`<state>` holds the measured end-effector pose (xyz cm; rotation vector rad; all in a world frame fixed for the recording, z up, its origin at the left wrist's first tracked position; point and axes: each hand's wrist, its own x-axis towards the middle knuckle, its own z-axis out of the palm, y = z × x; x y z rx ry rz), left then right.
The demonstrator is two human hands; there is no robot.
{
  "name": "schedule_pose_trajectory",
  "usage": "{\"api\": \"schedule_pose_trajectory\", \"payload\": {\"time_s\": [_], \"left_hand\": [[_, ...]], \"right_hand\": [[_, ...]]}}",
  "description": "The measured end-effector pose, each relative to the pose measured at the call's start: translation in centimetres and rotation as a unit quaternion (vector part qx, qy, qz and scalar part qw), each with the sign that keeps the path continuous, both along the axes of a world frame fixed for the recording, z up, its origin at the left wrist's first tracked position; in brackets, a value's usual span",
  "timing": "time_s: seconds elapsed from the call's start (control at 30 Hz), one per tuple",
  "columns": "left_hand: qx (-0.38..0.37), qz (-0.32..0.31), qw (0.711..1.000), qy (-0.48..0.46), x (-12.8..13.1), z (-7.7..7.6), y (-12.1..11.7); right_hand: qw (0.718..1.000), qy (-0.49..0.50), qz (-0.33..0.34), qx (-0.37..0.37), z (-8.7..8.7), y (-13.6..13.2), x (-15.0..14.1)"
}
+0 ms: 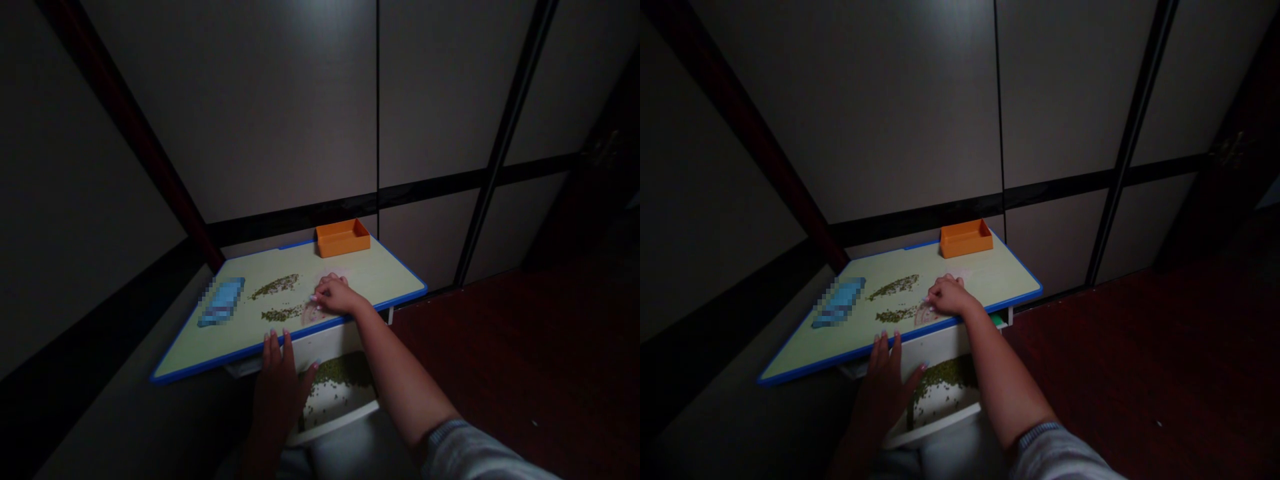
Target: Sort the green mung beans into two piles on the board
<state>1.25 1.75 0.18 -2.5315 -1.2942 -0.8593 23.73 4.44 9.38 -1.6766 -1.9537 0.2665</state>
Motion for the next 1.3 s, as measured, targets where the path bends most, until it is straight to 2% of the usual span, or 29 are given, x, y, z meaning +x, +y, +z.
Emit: {"api": "schedule_pose_trajectory", "payload": {"time_s": [0.13,0.3,0.5,0.9,1.07,1.17,1.3], "left_hand": [[-0.004,0.009,1.0,0.005,0.1,0.2,-0.2],[-0.01,0.018,1.0,0.011,0.2,0.4,-0.4],[-0.012,0.019,1.0,0.011,0.2,0.4,-0.3],[-0.004,0.008,1.0,-0.003,0.1,0.0,0.0],[-0.004,0.007,1.0,-0.004,0.1,0.1,-0.1],[-0.004,0.007,1.0,-0.004,0.1,0.1,-0.1],[-0.004,0.004,1.0,-0.005,0.1,0.0,0.0]], "right_hand": [[0.998,-0.021,-0.063,0.009,-0.1,0.0,0.4],[0.996,-0.062,-0.065,0.002,0.0,0.0,-0.1],[0.985,-0.105,-0.134,-0.002,0.0,0.4,-0.4],[0.977,-0.085,-0.193,-0.024,0.1,0.3,0.9],[0.973,-0.071,-0.219,-0.001,0.2,0.2,1.1],[0.974,-0.085,-0.211,0.0,0.3,0.2,0.9],[0.981,-0.104,-0.165,-0.005,0.2,0.3,0.3]]}}
